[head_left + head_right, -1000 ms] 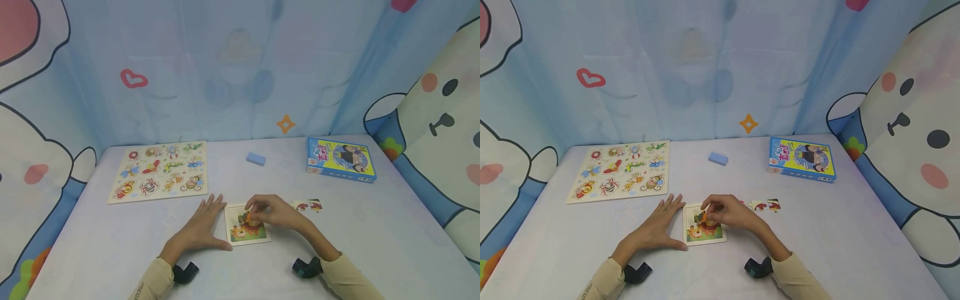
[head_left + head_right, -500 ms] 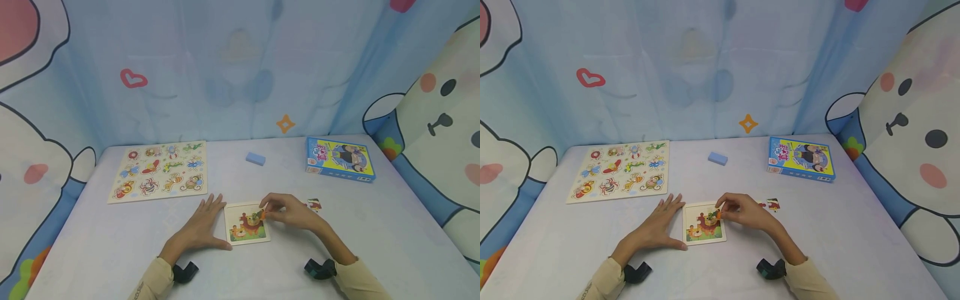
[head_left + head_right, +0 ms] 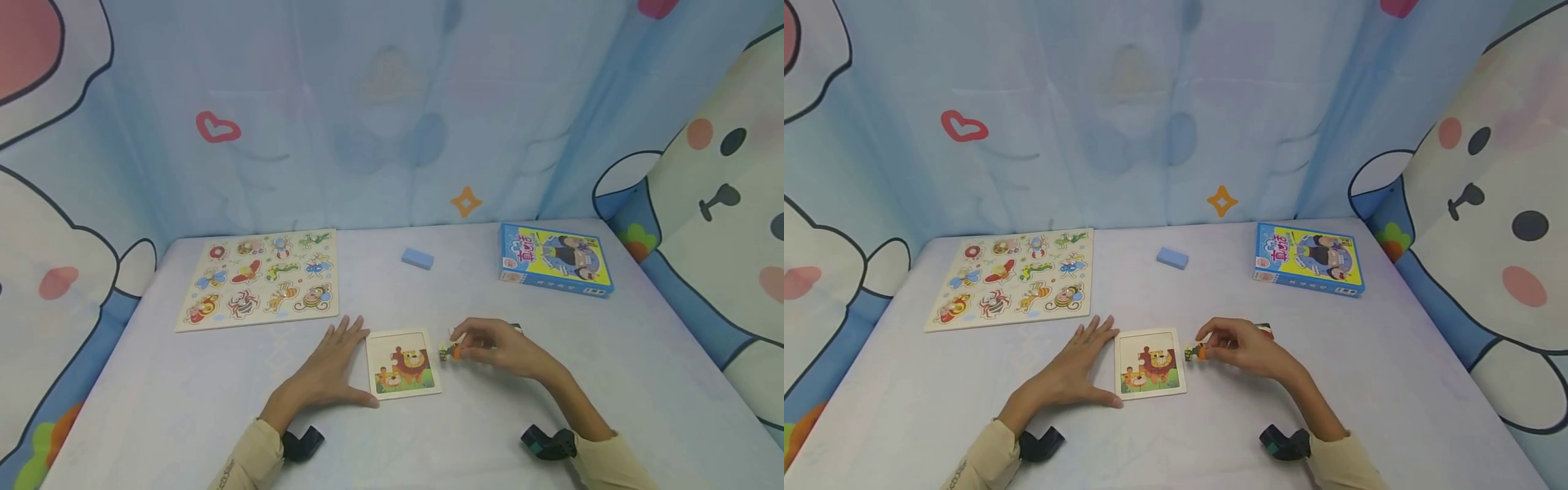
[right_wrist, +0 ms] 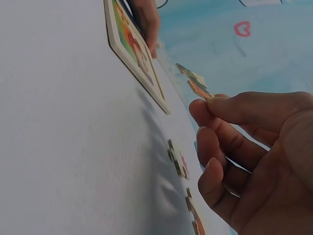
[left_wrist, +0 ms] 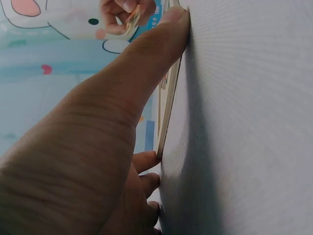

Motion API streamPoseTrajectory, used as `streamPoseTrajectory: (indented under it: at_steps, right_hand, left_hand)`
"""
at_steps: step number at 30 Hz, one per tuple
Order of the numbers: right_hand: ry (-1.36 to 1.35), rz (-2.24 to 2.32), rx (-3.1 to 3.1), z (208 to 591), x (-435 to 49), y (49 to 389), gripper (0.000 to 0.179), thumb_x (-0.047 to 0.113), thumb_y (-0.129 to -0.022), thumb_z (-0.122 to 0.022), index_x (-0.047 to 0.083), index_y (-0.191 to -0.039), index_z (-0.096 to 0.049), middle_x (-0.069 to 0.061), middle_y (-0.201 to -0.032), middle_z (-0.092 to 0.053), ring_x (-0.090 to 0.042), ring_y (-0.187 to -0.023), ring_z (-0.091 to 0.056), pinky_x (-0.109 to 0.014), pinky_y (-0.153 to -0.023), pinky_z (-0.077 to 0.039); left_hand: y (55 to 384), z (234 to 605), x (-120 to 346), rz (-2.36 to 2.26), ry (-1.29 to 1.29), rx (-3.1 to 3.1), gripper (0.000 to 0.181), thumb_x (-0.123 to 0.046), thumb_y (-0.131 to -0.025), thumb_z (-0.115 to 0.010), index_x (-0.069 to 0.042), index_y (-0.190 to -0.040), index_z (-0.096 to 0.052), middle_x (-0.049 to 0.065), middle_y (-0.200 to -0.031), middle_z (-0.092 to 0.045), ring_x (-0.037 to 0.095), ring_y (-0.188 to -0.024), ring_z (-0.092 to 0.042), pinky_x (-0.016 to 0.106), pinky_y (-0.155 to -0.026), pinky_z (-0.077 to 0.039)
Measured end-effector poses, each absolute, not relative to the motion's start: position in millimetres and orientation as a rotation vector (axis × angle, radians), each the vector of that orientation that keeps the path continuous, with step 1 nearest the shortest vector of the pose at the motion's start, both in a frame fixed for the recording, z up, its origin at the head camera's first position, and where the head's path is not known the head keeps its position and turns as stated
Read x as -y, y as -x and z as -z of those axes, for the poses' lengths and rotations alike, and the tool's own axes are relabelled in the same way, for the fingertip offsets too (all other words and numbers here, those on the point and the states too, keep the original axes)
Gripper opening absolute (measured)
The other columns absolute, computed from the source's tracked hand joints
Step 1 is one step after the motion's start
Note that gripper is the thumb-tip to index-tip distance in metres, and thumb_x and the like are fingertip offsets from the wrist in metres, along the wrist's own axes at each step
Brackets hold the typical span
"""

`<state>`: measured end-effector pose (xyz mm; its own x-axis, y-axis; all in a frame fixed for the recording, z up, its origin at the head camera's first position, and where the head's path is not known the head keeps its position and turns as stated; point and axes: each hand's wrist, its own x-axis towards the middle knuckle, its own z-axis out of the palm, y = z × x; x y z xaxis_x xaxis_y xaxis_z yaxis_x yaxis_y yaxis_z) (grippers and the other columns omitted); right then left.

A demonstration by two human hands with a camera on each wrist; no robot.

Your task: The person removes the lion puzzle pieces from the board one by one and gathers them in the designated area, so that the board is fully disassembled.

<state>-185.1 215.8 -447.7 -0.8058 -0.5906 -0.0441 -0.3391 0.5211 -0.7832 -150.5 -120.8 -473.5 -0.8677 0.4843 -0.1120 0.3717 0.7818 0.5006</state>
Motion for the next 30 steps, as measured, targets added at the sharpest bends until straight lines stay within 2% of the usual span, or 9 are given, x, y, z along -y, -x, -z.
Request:
streamPoseTrajectory:
  at_steps: [6, 12, 21, 30]
  right_hand:
    - [0.713, 1.154, -2.434, 450.6, -227.5, 186.1, 0.022, 0.021, -0.087, -0.07, 0.016, -0.107, -0.064, 0.003, -0.085, -0.066, -0.013, -0.074, -0.058, -0.023, -0.063, -0.049]
    - [0.661, 1.127, -2.406, 450.5, -237.1, 187.4, 0.022, 0.017, -0.088, -0.069, 0.012, -0.109, -0.064, 0.001, -0.087, -0.068, -0.015, -0.075, -0.057, -0.023, -0.065, -0.049]
    - [0.662, 1.124, -2.389, 453.4, -242.7, 187.4, 0.022, 0.005, -0.088, -0.064, 0.009, -0.11, -0.064, 0.0, -0.08, -0.066, -0.014, -0.071, -0.057, -0.023, -0.063, -0.049]
    - [0.69, 1.094, -2.424, 454.5, -242.8, 187.0, 0.023, 0.005, -0.087, -0.065, 0.011, -0.109, -0.065, 0.001, -0.078, -0.063, -0.013, -0.071, -0.053, -0.022, -0.061, -0.046]
  left_hand:
    - [151.1, 474.4, 121.0, -0.688, -0.67, -2.747, 0.118, -0.072, -0.059, -0.075, -0.012, -0.15, -0.028, 0.005, -0.161, -0.01, 0.025, -0.148, 0.0, 0.043, -0.121, -0.002]
    - [151.6, 474.0, 120.8, -0.689, -0.67, -2.746, 0.119, -0.072, -0.059, -0.075, -0.012, -0.15, -0.028, 0.005, -0.161, -0.01, 0.025, -0.148, 0.0, 0.043, -0.121, -0.002]
    - [152.0, 475.1, 120.7, -0.692, -0.672, -2.748, 0.119, -0.073, -0.058, -0.075, -0.012, -0.15, -0.029, 0.005, -0.161, -0.01, 0.025, -0.148, 0.0, 0.043, -0.121, -0.002]
    - [151.5, 474.8, 121.1, -0.693, -0.672, -2.747, 0.119, -0.072, -0.058, -0.075, -0.012, -0.15, -0.029, 0.005, -0.161, -0.01, 0.025, -0.148, 0.0, 0.043, -0.121, -0.002]
